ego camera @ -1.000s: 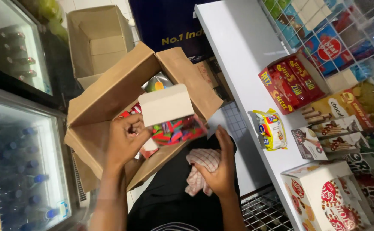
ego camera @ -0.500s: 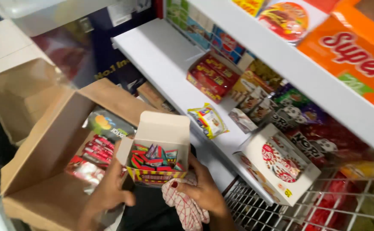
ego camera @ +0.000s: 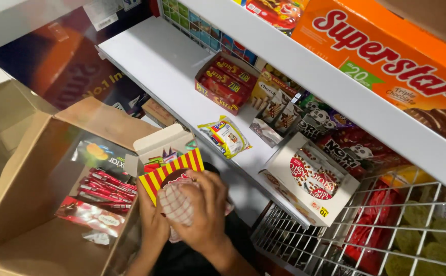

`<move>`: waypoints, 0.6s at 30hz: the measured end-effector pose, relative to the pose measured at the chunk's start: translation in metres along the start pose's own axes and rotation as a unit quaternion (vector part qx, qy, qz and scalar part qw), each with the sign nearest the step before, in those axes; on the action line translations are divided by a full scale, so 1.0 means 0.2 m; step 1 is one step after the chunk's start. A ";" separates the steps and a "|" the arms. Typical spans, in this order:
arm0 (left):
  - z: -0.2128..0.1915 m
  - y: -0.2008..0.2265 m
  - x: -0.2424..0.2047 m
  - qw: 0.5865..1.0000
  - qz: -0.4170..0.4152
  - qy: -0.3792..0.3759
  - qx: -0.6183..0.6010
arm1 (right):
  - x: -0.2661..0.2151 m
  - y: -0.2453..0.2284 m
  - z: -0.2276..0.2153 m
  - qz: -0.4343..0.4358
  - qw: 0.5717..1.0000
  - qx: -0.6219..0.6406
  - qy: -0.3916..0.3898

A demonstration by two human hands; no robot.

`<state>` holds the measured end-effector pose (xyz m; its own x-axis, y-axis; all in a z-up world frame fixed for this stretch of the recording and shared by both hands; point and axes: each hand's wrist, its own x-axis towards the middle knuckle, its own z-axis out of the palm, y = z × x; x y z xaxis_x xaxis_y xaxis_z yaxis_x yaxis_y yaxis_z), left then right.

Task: Restocking and organizing various snacks and candies from a cardboard box onto store shelves.

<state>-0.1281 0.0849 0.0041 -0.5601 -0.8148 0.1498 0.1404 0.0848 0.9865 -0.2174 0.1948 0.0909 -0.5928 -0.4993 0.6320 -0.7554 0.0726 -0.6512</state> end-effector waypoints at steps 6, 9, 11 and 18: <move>0.01 0.06 0.04 0.995 -0.051 0.032 -0.079 | -0.16 0.21 0.16 -0.102 0.994 -0.039 0.013; 0.06 0.14 0.01 0.999 -0.010 0.017 -0.035 | -0.05 0.25 0.12 -0.063 0.995 -0.049 0.061; 0.08 0.14 -0.01 1.000 0.025 -0.003 -0.007 | 0.01 0.23 0.10 -0.026 0.996 -0.029 0.075; 0.03 0.12 0.07 0.999 0.028 0.040 -0.022 | -0.13 0.12 0.16 -0.140 0.988 -0.067 0.025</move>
<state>-0.1379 0.0795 0.0308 -0.4830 -0.8530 0.1979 0.2069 0.1084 0.9723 -0.2114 0.1807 0.0457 -0.3665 -0.4733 0.8011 -0.9195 0.0526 -0.3895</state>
